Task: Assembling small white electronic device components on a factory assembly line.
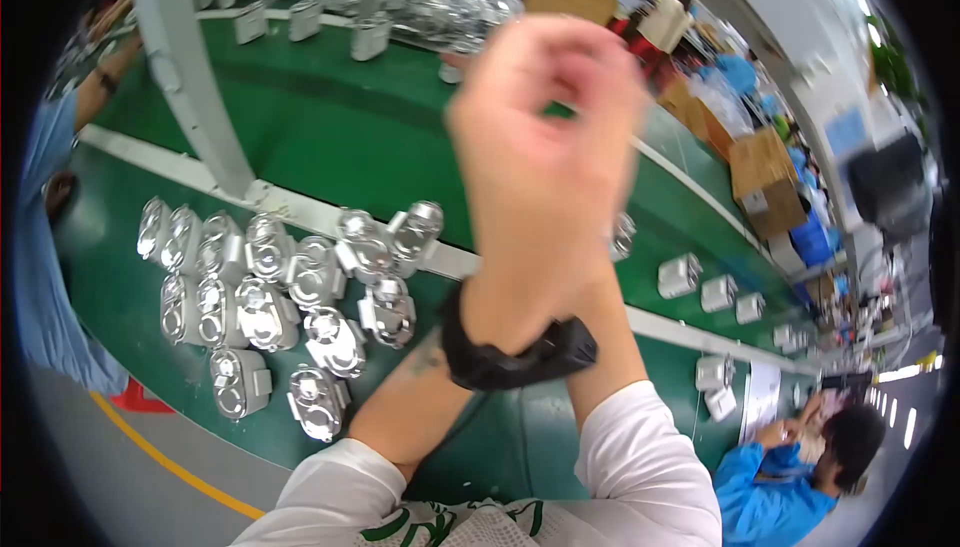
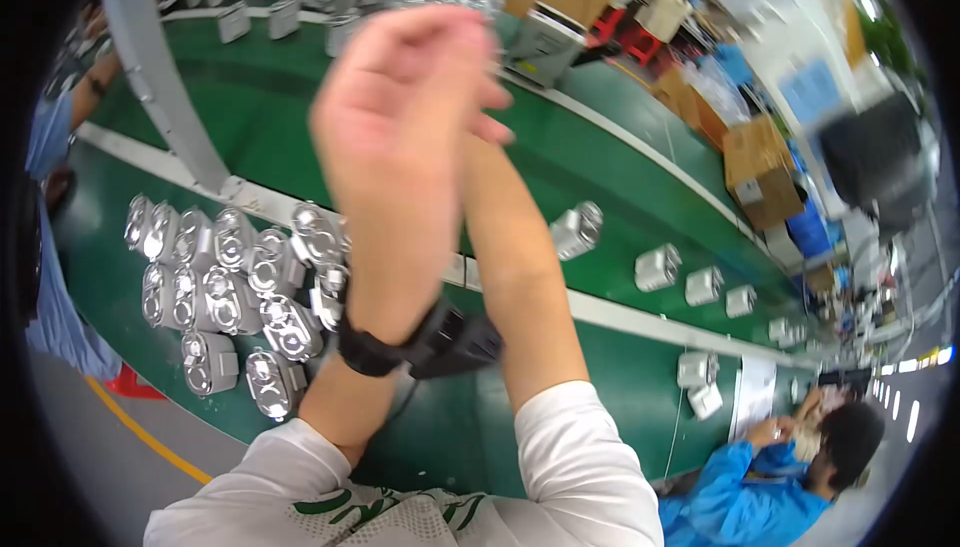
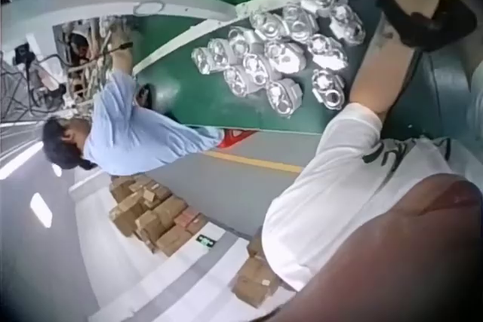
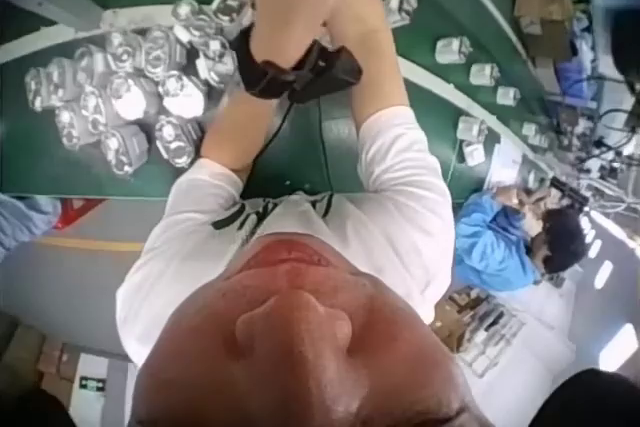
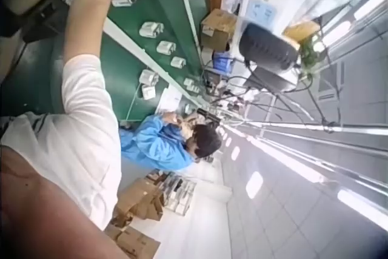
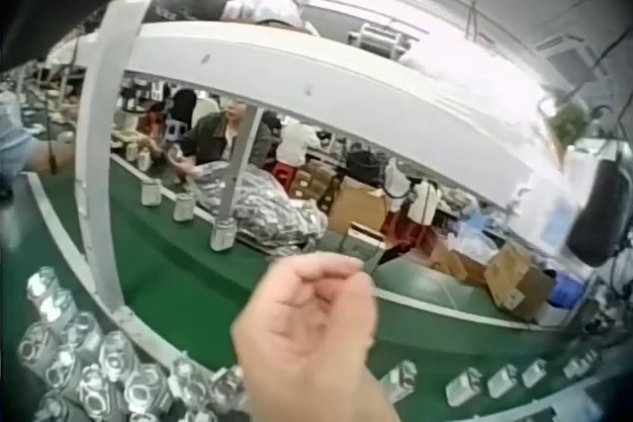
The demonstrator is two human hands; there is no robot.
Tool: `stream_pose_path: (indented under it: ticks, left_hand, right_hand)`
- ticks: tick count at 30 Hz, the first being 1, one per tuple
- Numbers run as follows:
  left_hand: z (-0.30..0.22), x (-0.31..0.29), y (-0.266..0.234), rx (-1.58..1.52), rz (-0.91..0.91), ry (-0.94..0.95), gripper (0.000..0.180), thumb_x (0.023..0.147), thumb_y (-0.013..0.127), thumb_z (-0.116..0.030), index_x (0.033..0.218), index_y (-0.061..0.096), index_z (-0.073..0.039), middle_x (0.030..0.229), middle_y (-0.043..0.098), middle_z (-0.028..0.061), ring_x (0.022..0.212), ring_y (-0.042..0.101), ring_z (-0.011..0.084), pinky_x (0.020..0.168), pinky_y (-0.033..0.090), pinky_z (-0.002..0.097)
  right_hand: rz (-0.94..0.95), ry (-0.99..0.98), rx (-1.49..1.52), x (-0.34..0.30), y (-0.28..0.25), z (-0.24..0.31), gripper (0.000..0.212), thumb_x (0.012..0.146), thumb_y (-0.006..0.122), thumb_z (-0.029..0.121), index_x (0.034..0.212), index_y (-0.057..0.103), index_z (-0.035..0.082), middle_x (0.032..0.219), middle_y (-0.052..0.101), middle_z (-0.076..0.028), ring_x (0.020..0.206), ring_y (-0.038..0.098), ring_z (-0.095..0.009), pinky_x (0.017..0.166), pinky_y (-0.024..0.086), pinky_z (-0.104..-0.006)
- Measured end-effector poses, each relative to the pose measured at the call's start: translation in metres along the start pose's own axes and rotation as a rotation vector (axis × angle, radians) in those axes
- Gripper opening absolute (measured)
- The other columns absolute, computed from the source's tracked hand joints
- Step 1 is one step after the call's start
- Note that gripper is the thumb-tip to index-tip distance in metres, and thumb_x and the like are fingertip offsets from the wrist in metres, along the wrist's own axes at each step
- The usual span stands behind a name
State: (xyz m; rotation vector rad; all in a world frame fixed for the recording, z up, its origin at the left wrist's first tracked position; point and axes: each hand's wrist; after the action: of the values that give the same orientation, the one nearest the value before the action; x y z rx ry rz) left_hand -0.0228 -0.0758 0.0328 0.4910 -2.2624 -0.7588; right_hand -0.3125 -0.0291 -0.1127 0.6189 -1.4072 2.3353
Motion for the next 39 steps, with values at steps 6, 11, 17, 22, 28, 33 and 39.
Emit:
stream_pose_path:
  ticks: [6, 11, 17, 22, 28, 33, 39]
  left_hand:
    - [0.003, -0.007, 0.019, 0.015, 0.224, -0.310, 0.013, 0.083, 0.068, -0.005, 0.092, 0.060, 0.000, 0.075, 0.058, 0.0006, 0.068, 0.053, 0.0046, 0.056, 0.045, 0.0197]
    - [0.009, -0.001, 0.014, 0.064, 0.280, -0.396, 0.018, 0.081, 0.068, -0.006, 0.096, 0.059, 0.001, 0.078, 0.057, 0.0026, 0.072, 0.054, 0.0062, 0.056, 0.045, 0.0206]
    - [0.060, 0.005, 0.007, 0.665, -0.351, 0.301, 0.030, 0.084, 0.068, -0.016, 0.104, 0.056, 0.002, 0.086, 0.056, 0.0061, 0.077, 0.056, 0.0111, 0.064, 0.047, 0.0252]
    - [0.049, 0.019, -0.013, 0.755, -0.172, 0.093, 0.042, 0.088, 0.066, -0.034, 0.110, 0.056, 0.000, 0.089, 0.059, 0.0056, 0.079, 0.059, 0.0129, 0.072, 0.047, 0.0261]
    - [0.032, 0.014, -0.007, 0.126, 0.626, -0.723, 0.050, 0.090, 0.061, -0.048, 0.112, 0.058, -0.003, 0.094, 0.062, 0.0038, 0.082, 0.062, 0.0124, 0.069, 0.049, 0.0251]
    - [0.016, -0.004, 0.009, 0.107, 0.620, -0.798, 0.047, 0.090, 0.063, -0.045, 0.111, 0.059, -0.003, 0.094, 0.062, 0.0027, 0.082, 0.062, 0.0120, 0.069, 0.051, 0.0247]
    - [0.021, -0.015, 0.020, -0.002, 0.445, -0.613, 0.064, 0.081, 0.075, -0.038, 0.124, 0.050, 0.002, 0.102, 0.061, 0.0088, 0.089, 0.062, 0.0140, 0.072, 0.053, 0.0270]
  right_hand:
    - [0.005, 0.009, 0.065, 0.030, 0.059, -0.004, 0.106, 0.054, 0.088, 0.048, 0.133, 0.043, -0.005, 0.113, 0.064, -0.019, 0.107, 0.061, -0.036, 0.095, 0.047, -0.0422]
    - [0.141, -0.090, 0.251, 0.040, 0.039, -0.012, 0.099, 0.056, 0.087, 0.042, 0.134, 0.043, 0.000, 0.114, 0.063, -0.019, 0.103, 0.061, -0.038, 0.093, 0.048, -0.0416]
    - [0.154, -0.112, 0.528, -0.021, -0.061, -0.008, 0.075, 0.064, 0.082, 0.025, 0.128, 0.049, 0.003, 0.104, 0.063, -0.011, 0.094, 0.062, -0.025, 0.085, 0.051, -0.0354]
    - [0.138, -0.238, 0.952, -0.115, -0.221, 0.024, 0.062, 0.071, 0.077, -0.001, 0.127, 0.050, 0.003, 0.109, 0.059, -0.009, 0.097, 0.059, -0.013, 0.085, 0.054, -0.0323]
    - [0.127, -0.449, 0.884, -0.159, -0.284, -0.001, 0.050, 0.068, 0.076, -0.007, 0.114, 0.060, 0.001, 0.129, 0.057, -0.016, 0.114, 0.058, -0.020, 0.094, 0.050, -0.0337]
    - [-0.028, -0.582, 0.694, -0.168, -0.298, -0.019, 0.040, 0.069, 0.076, -0.007, 0.107, 0.064, 0.001, 0.138, 0.051, -0.019, 0.119, 0.057, -0.026, 0.097, 0.049, -0.0369]
    - [-0.009, -0.581, 0.942, -0.175, -0.299, -0.005, 0.062, 0.074, 0.072, -0.007, 0.130, 0.048, 0.000, 0.141, 0.046, -0.024, 0.126, 0.050, -0.030, 0.103, 0.042, -0.0386]
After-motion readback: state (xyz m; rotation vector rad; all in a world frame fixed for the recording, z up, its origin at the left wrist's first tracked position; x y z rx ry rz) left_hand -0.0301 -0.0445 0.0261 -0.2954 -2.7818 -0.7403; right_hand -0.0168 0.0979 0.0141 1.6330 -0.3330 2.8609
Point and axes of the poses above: each hand's wrist, its own x-axis towards the middle knuckle, its own y-axis out of the palm, z = x × y
